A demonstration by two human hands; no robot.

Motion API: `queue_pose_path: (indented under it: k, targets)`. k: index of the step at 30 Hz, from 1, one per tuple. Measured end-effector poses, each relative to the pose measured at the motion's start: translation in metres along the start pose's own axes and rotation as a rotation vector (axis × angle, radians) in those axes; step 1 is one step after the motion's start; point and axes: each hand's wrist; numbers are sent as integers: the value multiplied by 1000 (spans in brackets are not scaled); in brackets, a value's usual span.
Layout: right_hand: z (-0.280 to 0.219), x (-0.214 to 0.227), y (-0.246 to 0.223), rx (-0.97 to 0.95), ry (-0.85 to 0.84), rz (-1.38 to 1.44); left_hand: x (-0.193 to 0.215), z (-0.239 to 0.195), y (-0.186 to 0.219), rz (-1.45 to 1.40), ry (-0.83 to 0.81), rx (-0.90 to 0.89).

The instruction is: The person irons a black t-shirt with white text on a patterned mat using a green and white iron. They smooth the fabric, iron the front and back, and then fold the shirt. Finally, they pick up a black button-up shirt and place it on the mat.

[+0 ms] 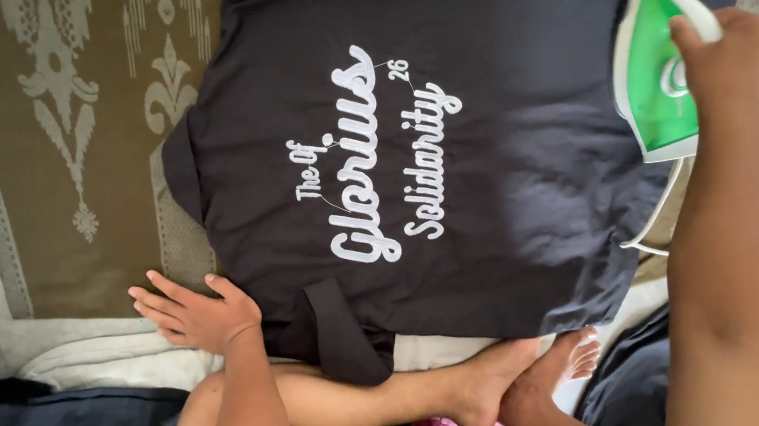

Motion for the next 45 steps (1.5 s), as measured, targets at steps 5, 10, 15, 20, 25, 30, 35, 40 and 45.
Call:
queue_pose_path:
  k: [5,10,15,20,25,30,35,40,45]
  targets:
    - [-25,41,-53,49,-299,-263,-5,-3,-4,-14,37,-33]
    - [4,11,-16,156,-252,-413,-5,-2,-4,-1,25,-18]
    - [4,33,-53,71,-241,-359,-4,-1,-5,6,25,-12]
    - [-19,57,-75,377,-404,-515,-9,-1,-8,1,52,-38]
    - [-4,17,-26,231,-271,-95,-10,-2,-10,5,58,-47]
    - [-25,69,-80,293,-446,-488,-9,-2,-7,17,32,-29]
    - [-16,27,-33,379,-411,-632,-10,-3,-10,-9,41,-43]
    - [-3,33,-38,212,-350,-396,-4,-3,0,0,2,13]
    - [-12,39,-31,309,-450,-570,-14,-3,-4,-2,73,-41]
Point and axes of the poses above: each hand's wrist, its own z-axis towards the middle knuckle, its own x-axis out of the back of the hand, y = z × x, and after that the axes turned 8 degrees about -z, right-handed
